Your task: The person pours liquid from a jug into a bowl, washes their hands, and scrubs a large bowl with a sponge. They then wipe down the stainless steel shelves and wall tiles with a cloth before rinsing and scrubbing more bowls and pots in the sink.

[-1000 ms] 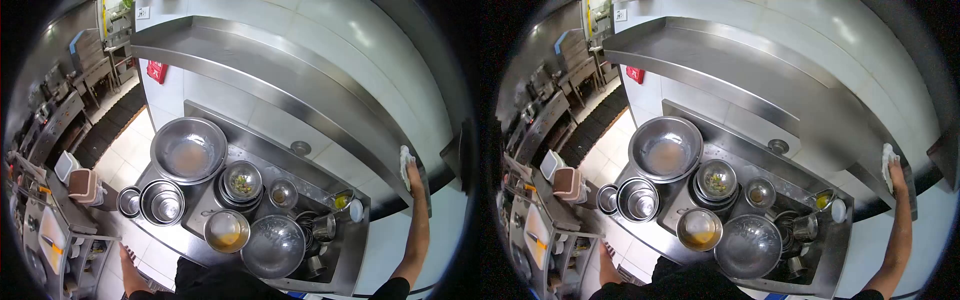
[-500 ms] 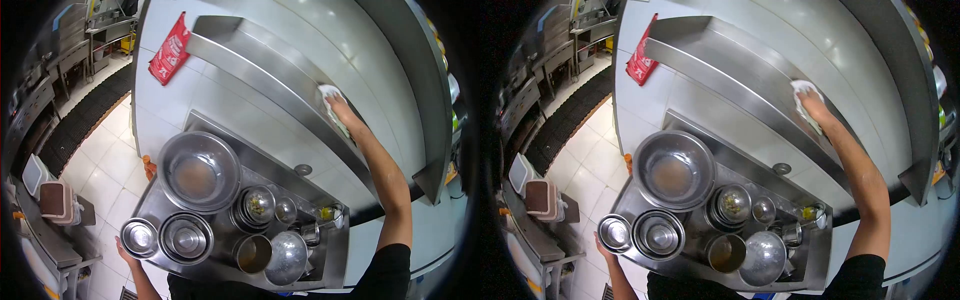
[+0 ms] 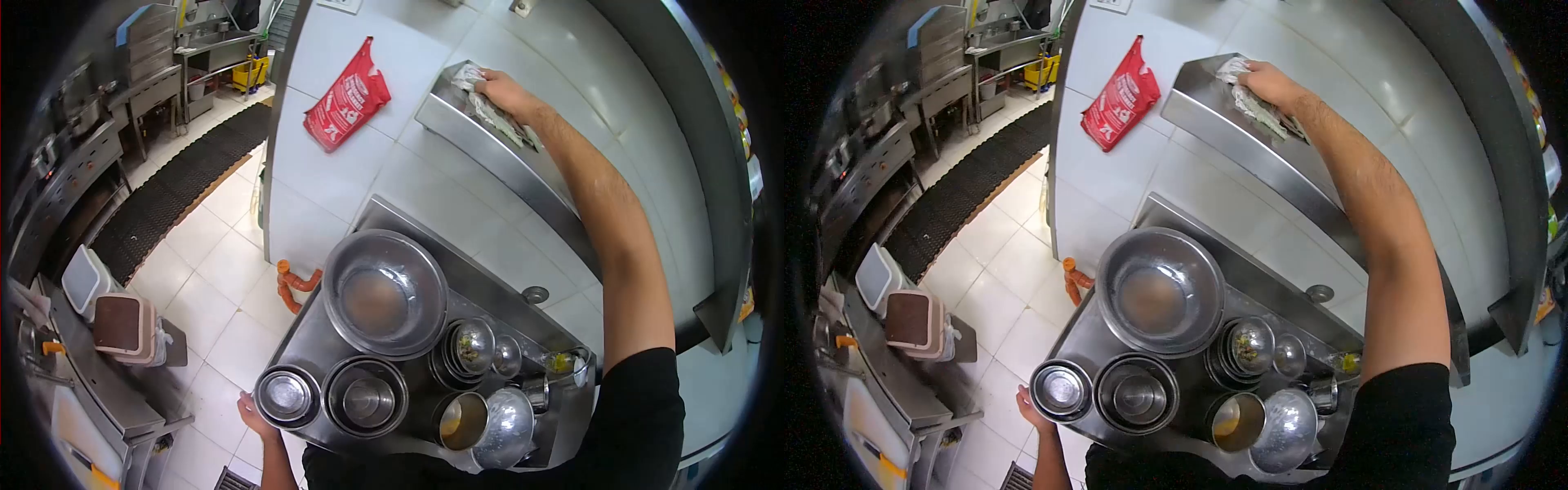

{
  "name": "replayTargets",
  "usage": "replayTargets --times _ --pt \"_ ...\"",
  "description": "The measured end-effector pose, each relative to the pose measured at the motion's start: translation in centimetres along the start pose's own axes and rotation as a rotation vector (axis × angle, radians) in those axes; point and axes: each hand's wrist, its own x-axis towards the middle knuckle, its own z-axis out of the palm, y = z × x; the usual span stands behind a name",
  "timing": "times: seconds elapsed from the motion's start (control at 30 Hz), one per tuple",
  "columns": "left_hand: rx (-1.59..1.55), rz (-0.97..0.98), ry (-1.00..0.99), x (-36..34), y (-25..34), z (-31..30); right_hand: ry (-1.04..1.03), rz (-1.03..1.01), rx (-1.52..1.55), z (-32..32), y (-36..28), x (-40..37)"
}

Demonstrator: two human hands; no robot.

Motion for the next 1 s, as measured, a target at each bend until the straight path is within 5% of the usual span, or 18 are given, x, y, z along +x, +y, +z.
replayTargets --times 0.3,0.53,0.63,0.67,0.73,0.93,1.0 --pt "0.123 0.034 0.025 -0.2 1.2 0.4 0.085 -0.249 -0.128 1.8 -2.3 -5.4" --pt "0.376 0.080 0.081 -0.3 1.4 -0.1 0.100 -0.218 0.296 0.7 -3.3 -10.2" --pt "0.510 0.101 0.101 -1.3 3.2 0.2 0.431 -0.209 0.305 -2.8 0.2 -12.3" --pt "0.553 0.104 0.126 -1.4 3.4 0.4 0.311 -0.185 0.424 -5.5 2.0 -13.5" --pt "0.539 0.125 0.119 -1.0 2.5 0.1 0.431 -0.146 0.737 -9.1 3.4 -18.9" --pt "0.292 0.104 0.026 0.1 0.6 -0.1 0.522 0.101 0.927 -24.0 18.5 -35.9" --pt "0.310 0.125 0.020 0.0 1.0 -0.1 0.612 0.415 0.787 -23.9 22.2 -42.7"
